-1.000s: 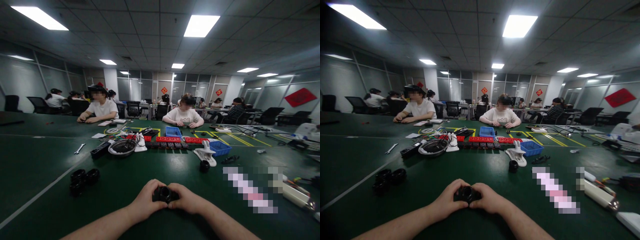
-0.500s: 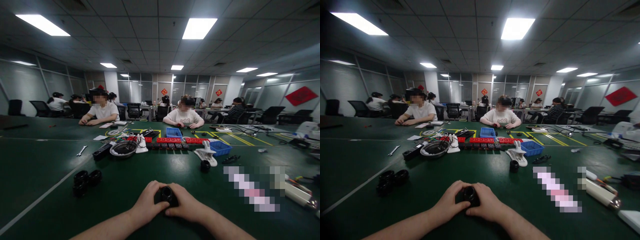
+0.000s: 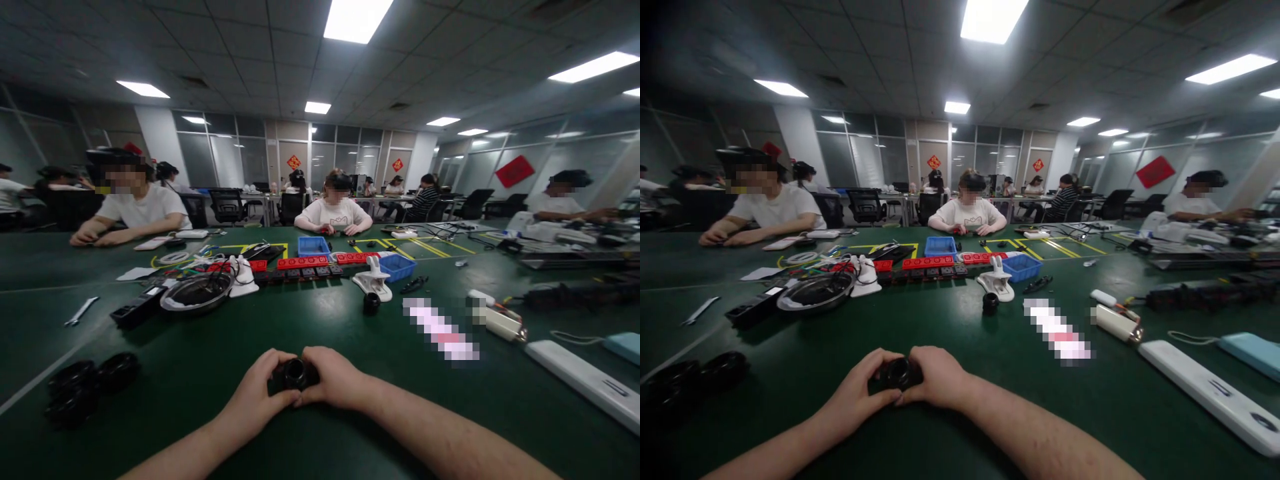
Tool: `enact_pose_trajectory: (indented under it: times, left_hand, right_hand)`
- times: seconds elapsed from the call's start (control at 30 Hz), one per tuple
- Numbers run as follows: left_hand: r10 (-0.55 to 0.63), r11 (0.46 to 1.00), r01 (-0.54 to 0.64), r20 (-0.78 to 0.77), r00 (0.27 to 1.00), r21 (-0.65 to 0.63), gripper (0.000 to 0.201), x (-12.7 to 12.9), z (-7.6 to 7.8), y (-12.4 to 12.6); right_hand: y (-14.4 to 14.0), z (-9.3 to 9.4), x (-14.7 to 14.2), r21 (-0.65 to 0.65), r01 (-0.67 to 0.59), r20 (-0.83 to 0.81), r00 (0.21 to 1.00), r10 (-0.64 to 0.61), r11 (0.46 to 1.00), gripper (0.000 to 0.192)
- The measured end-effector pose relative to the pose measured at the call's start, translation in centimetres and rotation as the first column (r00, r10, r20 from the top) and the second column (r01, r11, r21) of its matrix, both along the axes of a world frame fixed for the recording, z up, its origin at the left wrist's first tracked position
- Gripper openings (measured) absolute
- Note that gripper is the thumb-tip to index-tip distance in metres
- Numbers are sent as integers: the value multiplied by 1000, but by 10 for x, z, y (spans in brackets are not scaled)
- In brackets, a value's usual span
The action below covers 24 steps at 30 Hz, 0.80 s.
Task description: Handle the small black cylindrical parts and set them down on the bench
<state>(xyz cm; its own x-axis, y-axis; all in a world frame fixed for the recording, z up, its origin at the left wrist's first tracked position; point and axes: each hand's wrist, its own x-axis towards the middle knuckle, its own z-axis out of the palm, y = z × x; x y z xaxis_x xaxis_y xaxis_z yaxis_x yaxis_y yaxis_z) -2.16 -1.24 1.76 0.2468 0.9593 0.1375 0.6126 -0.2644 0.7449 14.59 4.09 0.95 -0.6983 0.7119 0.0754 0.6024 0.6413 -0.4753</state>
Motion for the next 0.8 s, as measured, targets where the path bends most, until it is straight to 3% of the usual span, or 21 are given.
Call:
enact_pose_trajectory:
  times: [0.1, 0.17, 0.3, 0.4, 0.57, 0.7, 0.8]
  left_hand:
    - [68, 997, -68, -18, 997, 25, 24, 2, -2, 0]
    - [106, 993, -105, -21, 994, 46, 23, 3, -3, 0]
    - [64, 997, -64, -15, 998, 38, 24, 3, -1, -2]
    - [-12, 1000, 12, -12, 1000, 20, 27, 1, 0, -2]
    - [-34, 999, 33, 7, 999, 10, 29, 1, -2, -2]
    - [28, 999, -28, 1, 1000, 23, 30, 2, -7, -2]
    - [31, 999, -32, 4, 999, 34, 40, 0, -10, -2]
  right_hand:
    - [-7, -2, -6, 176, 79, 73, 993, -93, 981, 52]
    - [-10, -2, -7, 216, 76, 60, 994, -91, 973, 55]
    - [-2, 5, 2, 62, -136, -51, 989, 139, 989, 58]
    - [11, 8, 11, -124, -291, -111, 954, 278, 949, 40]
    - [15, 5, 11, -245, -250, -135, 966, 222, 937, 28]
    - [7, 7, 8, -191, -153, -101, 986, 135, 970, 43]
    - [3, 17, 12, -187, -203, -102, 977, 186, 961, 63]
